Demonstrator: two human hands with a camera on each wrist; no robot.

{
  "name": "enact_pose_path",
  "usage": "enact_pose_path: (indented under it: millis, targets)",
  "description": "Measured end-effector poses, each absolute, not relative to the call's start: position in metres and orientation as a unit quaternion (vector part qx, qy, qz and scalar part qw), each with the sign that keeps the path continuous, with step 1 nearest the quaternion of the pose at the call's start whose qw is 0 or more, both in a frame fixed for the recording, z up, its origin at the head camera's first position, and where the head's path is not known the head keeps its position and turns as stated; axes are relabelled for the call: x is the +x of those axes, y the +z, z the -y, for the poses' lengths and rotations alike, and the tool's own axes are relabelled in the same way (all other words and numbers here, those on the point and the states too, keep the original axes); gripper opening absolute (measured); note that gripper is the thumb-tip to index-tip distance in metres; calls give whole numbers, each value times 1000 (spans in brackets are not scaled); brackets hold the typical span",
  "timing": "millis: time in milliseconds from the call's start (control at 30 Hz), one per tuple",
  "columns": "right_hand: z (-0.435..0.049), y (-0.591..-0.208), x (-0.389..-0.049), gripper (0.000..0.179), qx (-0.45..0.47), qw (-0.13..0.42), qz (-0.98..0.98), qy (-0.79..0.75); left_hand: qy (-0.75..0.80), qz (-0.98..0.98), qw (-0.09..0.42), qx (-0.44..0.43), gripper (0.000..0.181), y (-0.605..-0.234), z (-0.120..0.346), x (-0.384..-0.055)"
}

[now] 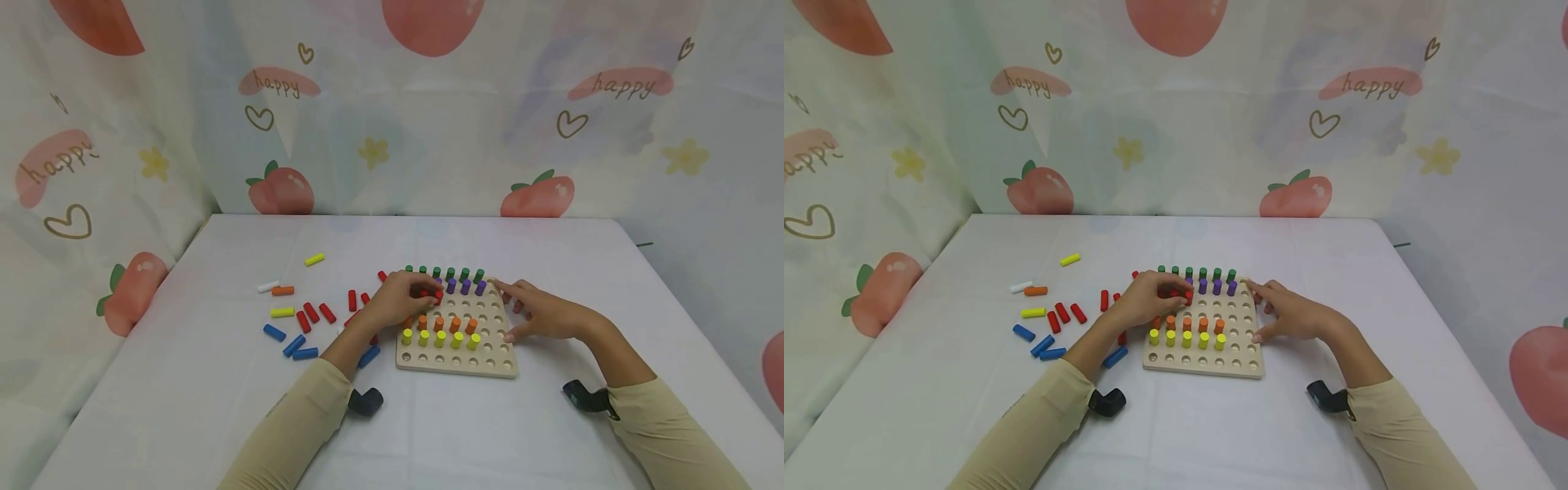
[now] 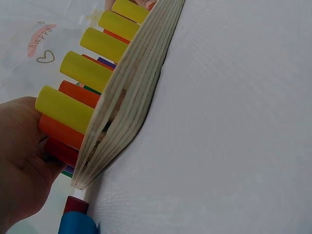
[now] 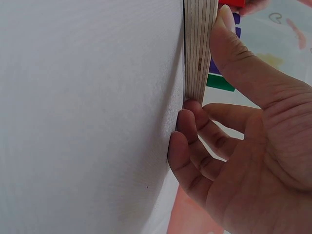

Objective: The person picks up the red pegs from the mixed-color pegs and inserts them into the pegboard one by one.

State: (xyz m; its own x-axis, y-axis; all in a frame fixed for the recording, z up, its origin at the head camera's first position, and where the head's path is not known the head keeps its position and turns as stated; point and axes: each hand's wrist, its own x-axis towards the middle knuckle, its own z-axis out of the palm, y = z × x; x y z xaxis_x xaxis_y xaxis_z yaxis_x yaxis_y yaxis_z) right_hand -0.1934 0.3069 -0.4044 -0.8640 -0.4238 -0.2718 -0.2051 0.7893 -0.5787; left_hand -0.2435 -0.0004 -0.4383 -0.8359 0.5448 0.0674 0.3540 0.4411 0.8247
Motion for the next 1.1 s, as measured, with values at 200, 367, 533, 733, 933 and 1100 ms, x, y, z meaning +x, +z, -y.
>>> enact_pose_path:
  millis: [200, 367, 533, 733, 933, 1100]
  targets:
    - [-308, -406, -194, 107, -172, 196, -925, -277, 449, -846, 105, 267, 24, -437, 1, -244]
    - [-308, -407, -195, 108, -173, 193, -926, -274, 452, -843, 104, 272, 24, -431, 5, -244]
    - [-307, -406, -194, 107, -170, 195, -926, -277, 460, -834, 113, 282, 24, -425, 10, -246]
    - [-307, -405, -193, 105, -170, 200, -924, -279, 459, -829, 114, 299, 24, -422, 18, -251]
    - [-307, -405, -194, 106, -170, 200, -924, -279, 478, -821, 95, 298, 19, -423, 30, -258]
    - [-307, -406, -194, 107, -174, 196, -924, -278, 495, -809, 84, 307, 19, -425, 42, -265]
